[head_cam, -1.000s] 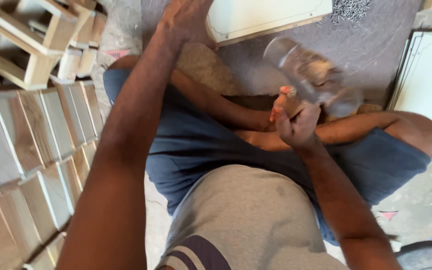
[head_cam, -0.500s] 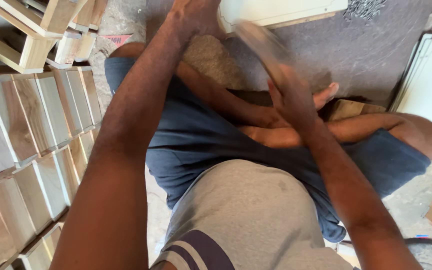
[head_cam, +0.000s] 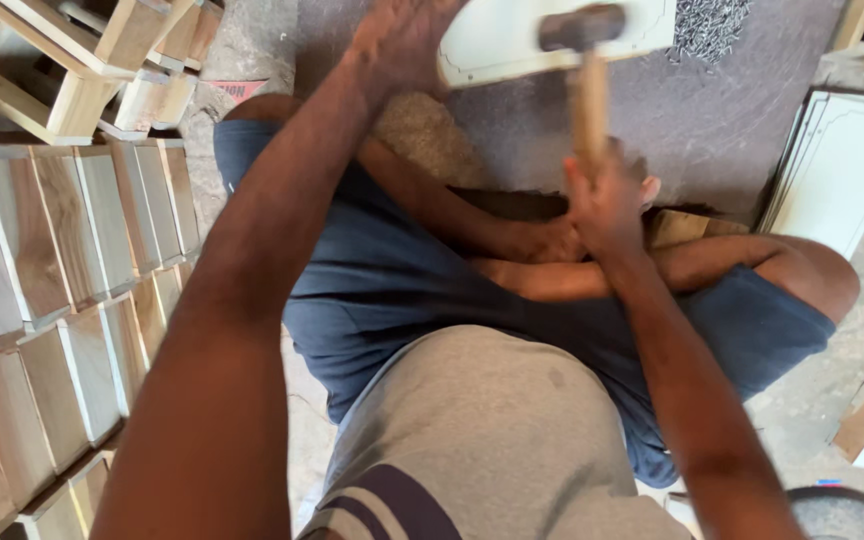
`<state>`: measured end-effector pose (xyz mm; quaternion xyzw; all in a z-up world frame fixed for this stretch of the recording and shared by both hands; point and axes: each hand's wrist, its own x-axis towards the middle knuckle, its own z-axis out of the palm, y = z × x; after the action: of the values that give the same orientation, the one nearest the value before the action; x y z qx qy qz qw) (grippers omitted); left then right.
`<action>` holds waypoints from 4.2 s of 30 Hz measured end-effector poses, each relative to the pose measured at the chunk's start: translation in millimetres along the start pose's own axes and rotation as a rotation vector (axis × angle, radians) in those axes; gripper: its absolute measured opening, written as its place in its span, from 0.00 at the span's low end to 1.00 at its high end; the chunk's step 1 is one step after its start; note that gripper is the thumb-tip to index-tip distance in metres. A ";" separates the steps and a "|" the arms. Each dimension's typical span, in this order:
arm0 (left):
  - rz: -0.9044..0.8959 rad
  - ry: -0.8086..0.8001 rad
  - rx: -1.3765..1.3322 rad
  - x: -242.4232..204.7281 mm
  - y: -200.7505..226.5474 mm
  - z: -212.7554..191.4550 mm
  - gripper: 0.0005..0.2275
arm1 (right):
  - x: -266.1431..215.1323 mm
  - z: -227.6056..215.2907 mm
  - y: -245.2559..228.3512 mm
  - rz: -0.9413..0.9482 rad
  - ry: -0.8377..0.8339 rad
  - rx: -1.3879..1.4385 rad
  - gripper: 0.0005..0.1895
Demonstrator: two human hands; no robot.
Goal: The person assembles small wooden boxes by placing white panels onto wooden frames and hammering nails to secure them. The person repeatedly picks up frames and panels, aligns them, and uses a hammer to drive nails into the wood.
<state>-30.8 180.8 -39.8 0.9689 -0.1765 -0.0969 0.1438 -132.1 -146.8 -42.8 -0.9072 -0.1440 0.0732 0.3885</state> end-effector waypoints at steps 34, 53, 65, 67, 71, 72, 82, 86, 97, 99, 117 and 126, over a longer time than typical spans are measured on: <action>-0.610 0.393 -0.296 -74.1 -50.0 48.2 0.14 | 74.4 -4.6 36.3 0.088 0.020 0.073 0.22; -0.840 0.256 -0.509 -75.0 -49.4 17.8 0.17 | -25.0 -32.4 11.7 0.393 0.103 0.413 0.39; -0.344 0.404 -0.566 20.8 77.4 26.3 0.19 | -33.8 -34.6 16.7 0.434 0.000 0.397 0.39; -0.037 0.310 -0.589 66.5 118.6 42.0 0.14 | -25.0 -21.9 19.0 0.441 -0.010 0.256 0.34; 0.056 0.161 -0.552 154.2 175.1 82.6 0.09 | -13.2 0.8 49.6 0.505 -0.088 0.273 0.36; 0.061 0.152 -0.480 169.6 181.2 97.3 0.09 | -14.0 6.0 57.2 0.424 0.029 0.110 0.36; -0.030 0.075 -0.080 220.8 184.3 138.1 0.11 | 0.2 -4.8 50.5 0.438 -0.015 0.004 0.39; -0.007 0.077 -0.509 171.2 198.3 116.8 0.07 | -29.9 -3.3 37.8 0.520 -0.202 0.281 0.39; -0.107 0.320 -1.121 31.8 62.6 47.0 0.05 | -27.9 34.2 78.0 0.444 -0.084 0.530 0.29; -0.219 0.333 -1.212 31.8 50.6 38.7 0.07 | -19.8 24.9 74.9 0.545 -0.112 0.717 0.32; 0.187 0.344 -0.487 43.1 61.4 53.2 0.12 | -32.2 -13.0 39.9 0.860 -0.309 0.997 0.14; 0.092 0.312 -0.262 51.8 85.7 55.7 0.13 | -33.5 -13.8 39.0 0.868 -0.299 0.924 0.14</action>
<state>-23.5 71.2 -72.5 0.9361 -0.1819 0.0390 0.2986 -152.5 -192.5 -61.0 -0.6024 0.2294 0.4032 0.6495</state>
